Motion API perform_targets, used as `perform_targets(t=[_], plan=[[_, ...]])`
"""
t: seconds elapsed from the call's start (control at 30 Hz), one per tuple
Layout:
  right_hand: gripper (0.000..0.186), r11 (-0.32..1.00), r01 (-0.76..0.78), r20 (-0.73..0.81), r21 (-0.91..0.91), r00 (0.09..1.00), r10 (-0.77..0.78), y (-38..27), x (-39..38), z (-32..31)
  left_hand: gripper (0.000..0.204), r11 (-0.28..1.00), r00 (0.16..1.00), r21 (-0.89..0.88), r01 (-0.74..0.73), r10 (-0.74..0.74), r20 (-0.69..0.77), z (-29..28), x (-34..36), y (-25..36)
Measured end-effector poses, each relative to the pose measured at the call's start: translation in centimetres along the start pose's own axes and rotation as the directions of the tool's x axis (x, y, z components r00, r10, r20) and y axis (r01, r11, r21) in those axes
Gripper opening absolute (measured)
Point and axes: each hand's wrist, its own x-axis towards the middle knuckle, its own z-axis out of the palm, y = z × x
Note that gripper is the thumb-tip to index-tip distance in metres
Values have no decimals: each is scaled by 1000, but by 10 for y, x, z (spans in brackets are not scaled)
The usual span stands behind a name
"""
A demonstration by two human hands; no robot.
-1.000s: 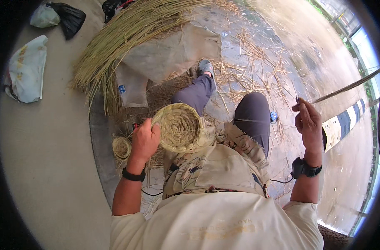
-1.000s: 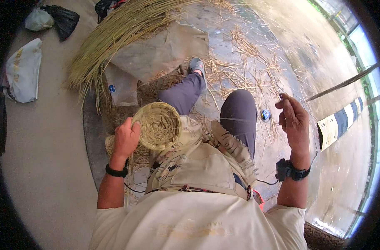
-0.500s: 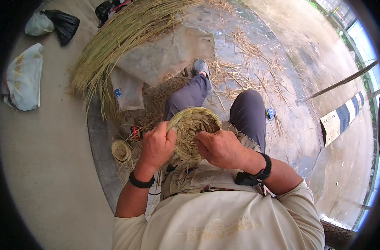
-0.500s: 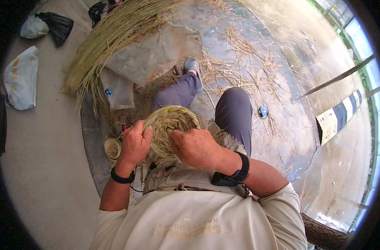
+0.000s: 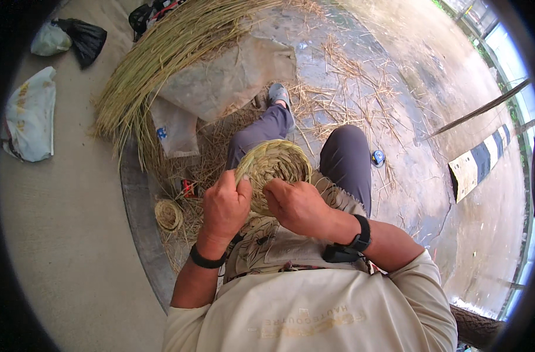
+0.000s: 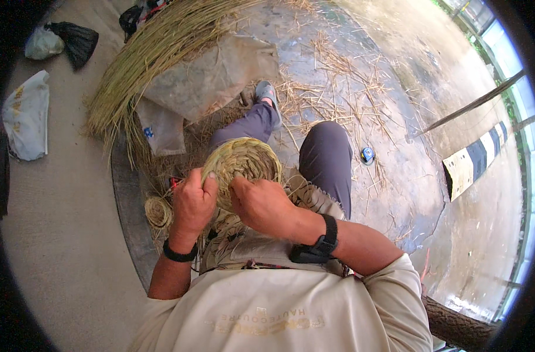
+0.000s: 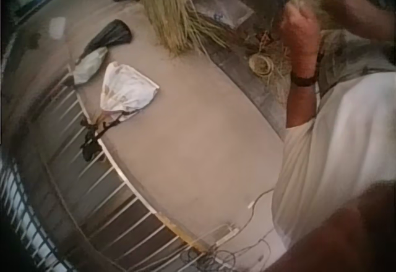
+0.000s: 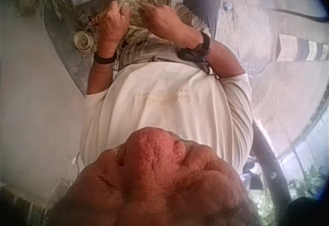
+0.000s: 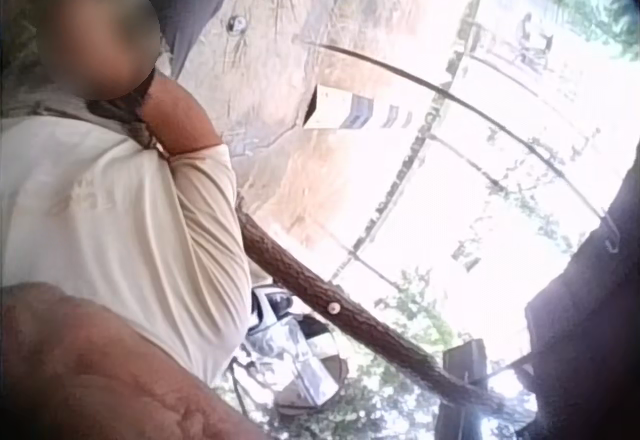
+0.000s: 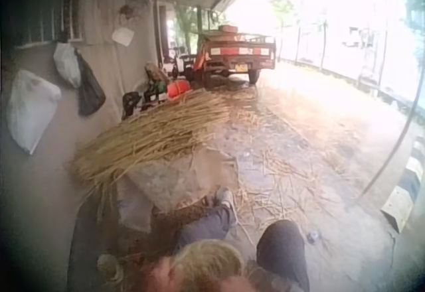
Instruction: The recorder is weaving a small basket out of straw or dried grass, using a needle to secure the coils.
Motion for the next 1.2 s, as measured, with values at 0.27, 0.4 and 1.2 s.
perform_targets(t=[0.27, 0.4, 1.2], plan=[[21, 808, -56, -25, 586, 996, 87, 10, 26, 10, 20, 1000, 999, 13, -21, 20, 33, 4, -2, -2], [27, 885, 100, -47, 456, 995, -88, 34, 27, 27, 22, 999, 996, 0, 36, -36, 84, 0, -13, 3], [21, 996, 25, -55, -85, 998, -30, -3, 17, -75, 17, 740, 780, 260, -621, 550, 298, -18, 1, 43]])
